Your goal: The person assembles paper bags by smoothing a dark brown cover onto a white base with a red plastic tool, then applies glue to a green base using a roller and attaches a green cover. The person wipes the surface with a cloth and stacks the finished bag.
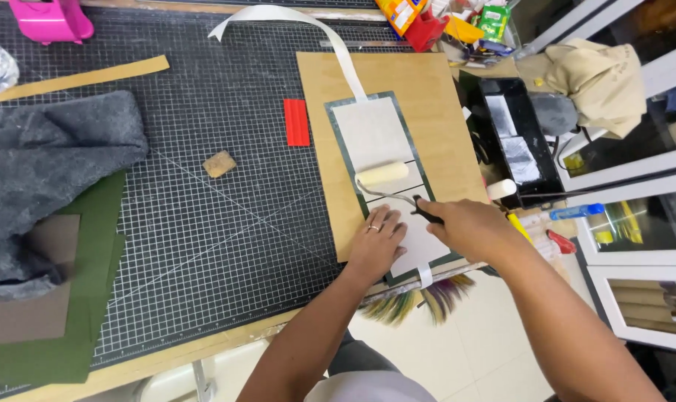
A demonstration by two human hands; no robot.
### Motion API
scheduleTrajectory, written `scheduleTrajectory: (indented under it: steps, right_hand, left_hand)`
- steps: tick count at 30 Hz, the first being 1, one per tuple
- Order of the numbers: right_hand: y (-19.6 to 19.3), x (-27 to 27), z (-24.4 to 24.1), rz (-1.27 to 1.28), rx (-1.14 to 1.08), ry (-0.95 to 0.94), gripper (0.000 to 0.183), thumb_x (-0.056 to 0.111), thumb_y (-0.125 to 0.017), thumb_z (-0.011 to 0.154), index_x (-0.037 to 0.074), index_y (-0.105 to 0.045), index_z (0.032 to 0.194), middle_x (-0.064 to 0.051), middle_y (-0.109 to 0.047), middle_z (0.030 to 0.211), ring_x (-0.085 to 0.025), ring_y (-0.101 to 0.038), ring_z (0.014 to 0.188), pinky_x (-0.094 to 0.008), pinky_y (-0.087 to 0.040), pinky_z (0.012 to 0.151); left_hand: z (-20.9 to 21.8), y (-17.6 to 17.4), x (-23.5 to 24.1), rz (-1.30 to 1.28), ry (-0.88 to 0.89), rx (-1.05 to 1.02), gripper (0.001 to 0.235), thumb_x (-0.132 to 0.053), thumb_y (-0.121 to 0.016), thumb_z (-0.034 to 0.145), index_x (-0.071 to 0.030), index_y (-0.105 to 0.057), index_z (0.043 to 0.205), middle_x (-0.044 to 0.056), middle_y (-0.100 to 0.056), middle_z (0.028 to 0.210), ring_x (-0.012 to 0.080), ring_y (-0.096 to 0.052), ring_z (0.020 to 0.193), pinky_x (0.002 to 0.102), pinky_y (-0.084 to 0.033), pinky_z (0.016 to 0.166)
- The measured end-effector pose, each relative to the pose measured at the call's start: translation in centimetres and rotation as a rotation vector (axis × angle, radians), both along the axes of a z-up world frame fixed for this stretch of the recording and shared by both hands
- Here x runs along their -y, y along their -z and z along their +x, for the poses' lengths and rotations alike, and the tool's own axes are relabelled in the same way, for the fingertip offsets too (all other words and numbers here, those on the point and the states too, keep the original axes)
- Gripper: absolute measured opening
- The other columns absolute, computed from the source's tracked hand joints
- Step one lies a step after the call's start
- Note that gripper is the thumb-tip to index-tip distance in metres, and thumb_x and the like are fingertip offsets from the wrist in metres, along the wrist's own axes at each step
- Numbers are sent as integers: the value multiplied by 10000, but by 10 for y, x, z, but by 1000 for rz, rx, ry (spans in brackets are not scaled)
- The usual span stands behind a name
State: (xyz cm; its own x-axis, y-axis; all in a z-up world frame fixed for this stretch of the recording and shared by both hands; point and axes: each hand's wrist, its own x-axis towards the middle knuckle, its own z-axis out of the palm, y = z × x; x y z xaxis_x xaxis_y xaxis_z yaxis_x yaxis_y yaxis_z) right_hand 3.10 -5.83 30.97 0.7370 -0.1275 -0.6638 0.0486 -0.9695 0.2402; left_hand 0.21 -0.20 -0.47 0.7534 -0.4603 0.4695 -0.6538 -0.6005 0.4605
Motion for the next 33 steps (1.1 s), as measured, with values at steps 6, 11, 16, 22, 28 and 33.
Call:
scheduleTrajectory:
  steps: [6,11,16,22,28,33]
  right_hand:
    - [-10,0,-3,-1,-36,2,500,352,-520,1016,310,-528,1514,-156,-784,1158,-362,-742,1096,-469,-573,953]
    - [-16,-11,-4,-3,-48,29,502,330,-505,1024,302,-516,1526,-142,-805,1037,-272,-775,752,-405,-595,859]
    - [-15,-15,-6,38,-20,47,498,278,-484,1024,236,-520,1518,-127,-794,821,-247,-750,567,-391,-609,768]
    - [-16,-14,-7,33,-57,48,497,276,-515,1009,248,-537,1504,-120,-796,788,-217,-734,513,-386,-608,785]
    - [-19,-14,-6,31,-69,33,484,259,-518,1016,218,-550,1497,-117,-789,784,-195,-695,472,-357,-598,743]
    - [-19,-18,-6,45,-52,31,496,258,-517,1012,227,-540,1506,-118,-782,750,-202,-709,467,-365,-605,740]
  left_hand:
    - [-1,1,1,7,18,-17,553,-434,-735,885,-121,-622,1327,154,-548,1447,399,-390,1458,546,-280,1252]
    - [-1,0,-1,33,17,-48,556,-441,-716,901,-128,-605,1346,148,-523,1474,401,-354,1481,545,-249,1262]
    - [-3,-2,0,54,30,-68,552,-443,-698,918,-130,-587,1359,145,-503,1491,398,-343,1485,543,-246,1264]
    - [-3,-5,-2,75,48,-94,543,-450,-678,938,-143,-586,1375,138,-499,1497,392,-325,1499,543,-222,1272]
    - [-3,-3,-1,73,47,-98,548,-455,-677,933,-141,-588,1373,140,-499,1493,393,-317,1501,542,-224,1270]
    - [-3,-4,-2,95,45,-112,575,-464,-675,916,-150,-575,1386,131,-482,1514,386,-301,1510,533,-206,1283]
